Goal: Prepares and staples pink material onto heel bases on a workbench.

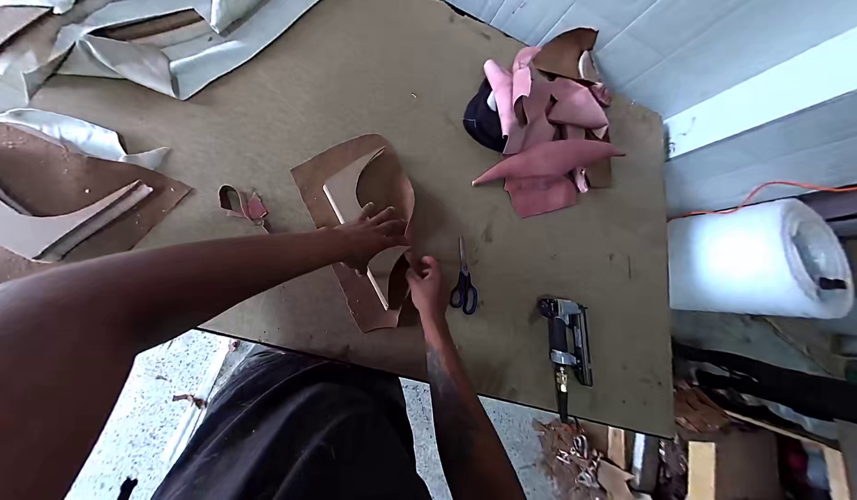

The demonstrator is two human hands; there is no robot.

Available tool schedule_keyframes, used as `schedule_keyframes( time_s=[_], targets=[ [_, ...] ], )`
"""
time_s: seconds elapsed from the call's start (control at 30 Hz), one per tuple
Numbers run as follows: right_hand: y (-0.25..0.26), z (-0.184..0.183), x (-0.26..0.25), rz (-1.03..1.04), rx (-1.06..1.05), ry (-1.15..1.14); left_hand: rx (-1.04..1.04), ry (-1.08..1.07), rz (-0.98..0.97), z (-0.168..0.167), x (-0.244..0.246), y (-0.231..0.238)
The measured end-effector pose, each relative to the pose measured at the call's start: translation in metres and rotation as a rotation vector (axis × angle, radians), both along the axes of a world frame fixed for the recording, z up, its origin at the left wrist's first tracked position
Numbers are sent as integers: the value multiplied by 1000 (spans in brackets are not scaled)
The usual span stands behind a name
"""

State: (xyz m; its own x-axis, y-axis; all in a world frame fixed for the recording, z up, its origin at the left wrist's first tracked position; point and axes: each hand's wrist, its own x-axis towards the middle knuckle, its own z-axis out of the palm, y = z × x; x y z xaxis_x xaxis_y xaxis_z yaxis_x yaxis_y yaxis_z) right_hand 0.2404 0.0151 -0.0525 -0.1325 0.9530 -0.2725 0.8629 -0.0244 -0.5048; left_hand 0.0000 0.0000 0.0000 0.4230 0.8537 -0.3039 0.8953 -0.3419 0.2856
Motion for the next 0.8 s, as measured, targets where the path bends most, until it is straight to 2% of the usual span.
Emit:
schedule_keyframes(
  time_s=[0.13,0.27,0.43,0.5,0.63,0.8],
  targets=[
    [29,-3,12,-18,0,96,-17,86,60,-29,0,8],
    [-8,15,33,121,-79,41,51,58,73,-31,0,-3],
    [-44,3,38,229,5,-6,40,83,111,-22,2,-18],
    [-48,7,37,219,-30,71,40,88,113,-24,1,-21],
    [-64,12,39,114,-251,182,38,89,101,-27,0,-21],
    [-92,12,31,124,-282,25,42,91,87,-30,-3,-21]
  ],
)
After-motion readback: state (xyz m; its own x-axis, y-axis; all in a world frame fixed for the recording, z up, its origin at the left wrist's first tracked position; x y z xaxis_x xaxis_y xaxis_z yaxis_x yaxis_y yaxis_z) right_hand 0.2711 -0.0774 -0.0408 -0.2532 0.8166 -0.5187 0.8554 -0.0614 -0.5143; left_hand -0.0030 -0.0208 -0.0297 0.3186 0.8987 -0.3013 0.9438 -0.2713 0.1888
